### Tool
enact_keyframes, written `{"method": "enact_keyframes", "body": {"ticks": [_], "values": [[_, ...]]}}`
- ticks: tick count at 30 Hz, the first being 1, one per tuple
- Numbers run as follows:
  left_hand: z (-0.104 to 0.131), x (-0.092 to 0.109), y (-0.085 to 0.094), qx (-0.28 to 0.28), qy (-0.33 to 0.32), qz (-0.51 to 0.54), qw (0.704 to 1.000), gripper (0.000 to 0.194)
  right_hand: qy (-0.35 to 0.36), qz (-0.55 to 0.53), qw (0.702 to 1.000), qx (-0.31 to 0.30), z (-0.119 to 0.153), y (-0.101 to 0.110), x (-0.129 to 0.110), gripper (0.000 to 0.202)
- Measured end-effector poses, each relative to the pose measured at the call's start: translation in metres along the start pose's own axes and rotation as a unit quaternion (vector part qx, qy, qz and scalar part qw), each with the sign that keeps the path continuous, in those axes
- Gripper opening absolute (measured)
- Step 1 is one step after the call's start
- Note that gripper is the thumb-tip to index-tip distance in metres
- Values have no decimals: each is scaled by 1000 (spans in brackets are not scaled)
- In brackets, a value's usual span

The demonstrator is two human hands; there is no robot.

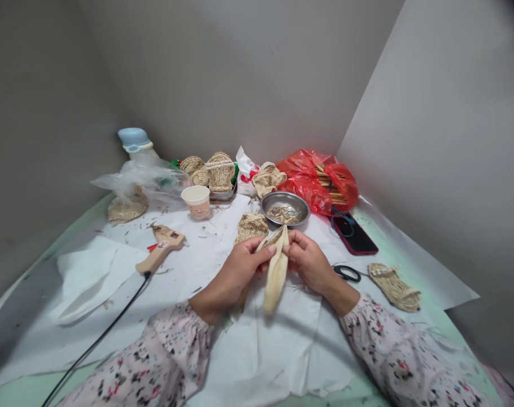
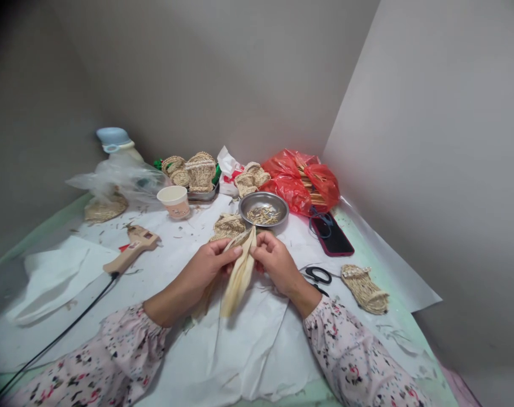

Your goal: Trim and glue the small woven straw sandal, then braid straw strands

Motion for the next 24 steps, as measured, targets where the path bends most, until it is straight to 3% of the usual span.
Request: {"method": "enact_keyframes", "body": {"ticks": [5,11,14,19,24], "values": [[-2,2,4,23,-9,22,999,27,0,-16,1000,-12,1,-2,-8,22],[2,-1,-6,-30,-10,14,999,34,-39,-14,998,-53,6,-14,-6,33],[2,-3,-7,-36,9,15,999,42,-50,-10,997,-53,6,-15,-2,29],[0,-9,-6,-54,31,74,995,32,-55,-60,994,-70,5,-11,1,20],[1,-13,-8,-73,70,144,984,27,-45,-70,995,-45,4,-8,0,20]]}}
Point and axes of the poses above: each hand's wrist, its own z-axis away from the middle knuckle, its own y-axis out of the back of the hand, x = y × z, the point moved 6 cm from there along -z, towards the middle knuckle, and after that the axes turned 2 degrees about -y, right-handed, at the moved point
